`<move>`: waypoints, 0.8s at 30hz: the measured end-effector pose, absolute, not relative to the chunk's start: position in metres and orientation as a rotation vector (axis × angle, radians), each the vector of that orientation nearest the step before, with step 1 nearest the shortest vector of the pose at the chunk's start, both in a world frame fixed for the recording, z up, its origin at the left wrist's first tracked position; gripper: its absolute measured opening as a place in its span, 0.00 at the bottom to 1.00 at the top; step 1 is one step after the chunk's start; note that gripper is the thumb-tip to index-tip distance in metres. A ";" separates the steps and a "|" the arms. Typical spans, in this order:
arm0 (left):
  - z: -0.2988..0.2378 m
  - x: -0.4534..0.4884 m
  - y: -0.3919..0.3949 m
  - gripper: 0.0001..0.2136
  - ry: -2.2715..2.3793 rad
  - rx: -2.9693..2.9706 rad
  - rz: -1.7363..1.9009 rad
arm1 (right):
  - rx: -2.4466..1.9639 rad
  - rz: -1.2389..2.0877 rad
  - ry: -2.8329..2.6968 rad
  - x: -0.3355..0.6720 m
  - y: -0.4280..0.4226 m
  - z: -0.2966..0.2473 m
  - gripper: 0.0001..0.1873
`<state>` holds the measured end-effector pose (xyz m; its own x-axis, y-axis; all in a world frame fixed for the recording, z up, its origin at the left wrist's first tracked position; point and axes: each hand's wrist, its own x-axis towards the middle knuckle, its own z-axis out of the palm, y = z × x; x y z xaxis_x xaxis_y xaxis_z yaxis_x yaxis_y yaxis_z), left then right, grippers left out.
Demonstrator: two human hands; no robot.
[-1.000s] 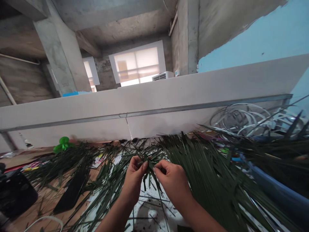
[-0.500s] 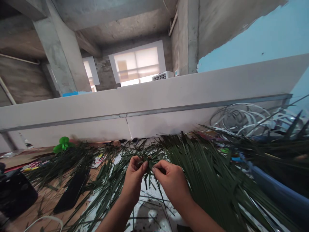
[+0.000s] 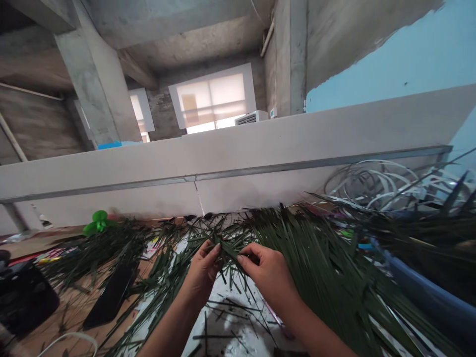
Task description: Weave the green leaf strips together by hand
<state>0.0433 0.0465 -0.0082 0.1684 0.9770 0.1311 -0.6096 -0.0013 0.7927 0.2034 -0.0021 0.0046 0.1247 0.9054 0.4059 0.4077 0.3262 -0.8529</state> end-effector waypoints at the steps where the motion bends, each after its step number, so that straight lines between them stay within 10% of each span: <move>1: -0.009 0.044 0.046 0.16 0.546 0.867 1.347 | -1.269 0.553 -1.475 0.203 -0.003 0.004 0.10; 24: -0.010 0.031 0.063 0.21 0.586 0.767 1.452 | -1.336 0.548 -1.439 0.215 0.003 0.004 0.18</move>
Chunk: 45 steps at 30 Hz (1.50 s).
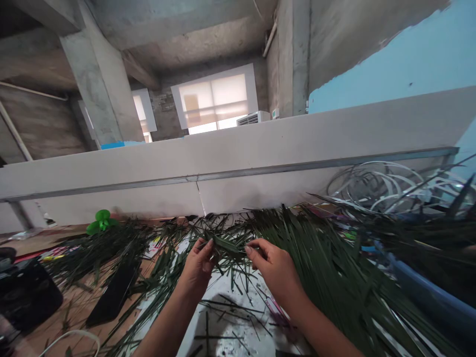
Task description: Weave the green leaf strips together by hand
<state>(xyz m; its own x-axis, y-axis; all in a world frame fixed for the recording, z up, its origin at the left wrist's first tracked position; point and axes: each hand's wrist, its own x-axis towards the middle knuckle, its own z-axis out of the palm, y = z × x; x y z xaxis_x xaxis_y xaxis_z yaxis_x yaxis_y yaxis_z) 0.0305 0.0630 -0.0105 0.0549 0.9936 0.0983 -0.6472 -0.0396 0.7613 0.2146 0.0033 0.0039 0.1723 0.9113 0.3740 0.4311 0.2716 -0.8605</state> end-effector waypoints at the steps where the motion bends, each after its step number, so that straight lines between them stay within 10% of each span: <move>1: -0.010 0.028 0.066 0.22 0.593 0.742 1.467 | -1.347 0.514 -1.447 0.215 0.006 0.001 0.17; 12: -0.010 0.023 0.069 0.23 0.579 0.638 1.460 | -1.187 1.075 -1.326 0.200 0.023 -0.033 0.15; 45: -0.066 0.016 0.070 0.34 0.783 0.830 1.193 | -0.946 1.293 -0.843 0.214 0.028 -0.025 0.19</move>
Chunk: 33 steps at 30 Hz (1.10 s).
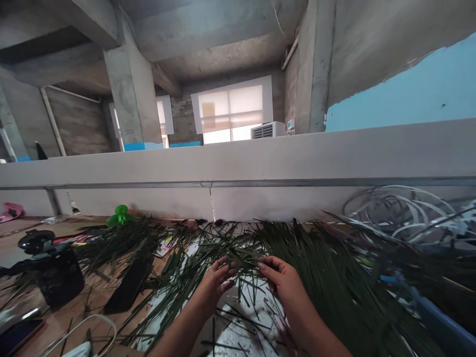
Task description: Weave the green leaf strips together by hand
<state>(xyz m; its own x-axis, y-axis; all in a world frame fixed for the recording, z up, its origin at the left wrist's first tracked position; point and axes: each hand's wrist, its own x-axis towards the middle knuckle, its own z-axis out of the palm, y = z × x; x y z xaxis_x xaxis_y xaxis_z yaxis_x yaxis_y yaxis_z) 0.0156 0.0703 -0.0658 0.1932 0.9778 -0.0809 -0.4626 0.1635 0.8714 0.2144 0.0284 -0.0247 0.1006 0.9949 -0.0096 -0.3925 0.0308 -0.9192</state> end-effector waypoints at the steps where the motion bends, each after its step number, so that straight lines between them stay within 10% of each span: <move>1: -0.069 0.017 0.069 0.33 0.796 0.842 1.170 | -0.925 1.304 -0.830 0.214 0.028 -0.024 0.19; 33: -0.065 0.047 0.043 0.18 0.693 0.947 1.152 | -1.018 1.327 -0.778 0.158 0.006 -0.090 0.21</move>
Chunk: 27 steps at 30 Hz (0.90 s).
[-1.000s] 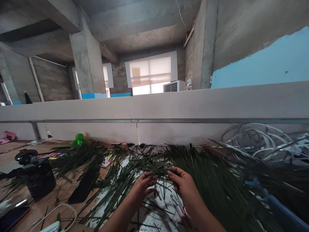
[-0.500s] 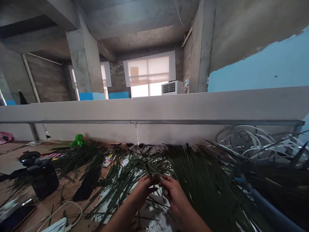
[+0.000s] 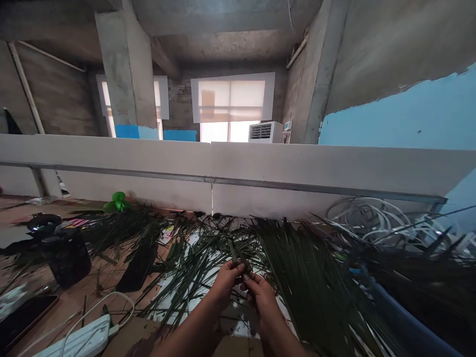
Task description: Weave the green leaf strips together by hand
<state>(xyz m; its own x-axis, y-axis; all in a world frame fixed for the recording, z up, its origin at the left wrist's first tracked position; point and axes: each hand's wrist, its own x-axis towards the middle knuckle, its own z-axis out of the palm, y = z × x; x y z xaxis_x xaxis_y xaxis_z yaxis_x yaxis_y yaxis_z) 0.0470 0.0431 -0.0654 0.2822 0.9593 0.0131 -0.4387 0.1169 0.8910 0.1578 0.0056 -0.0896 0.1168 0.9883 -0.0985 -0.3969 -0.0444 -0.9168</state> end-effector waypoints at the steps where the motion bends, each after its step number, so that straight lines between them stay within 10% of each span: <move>1: -0.066 0.047 0.044 0.17 0.703 0.952 1.169 | -1.041 1.311 -0.791 0.156 0.004 -0.092 0.22; 27: -0.081 0.056 0.062 0.17 0.697 1.052 1.129 | -1.080 1.235 -0.925 0.172 0.005 -0.101 0.19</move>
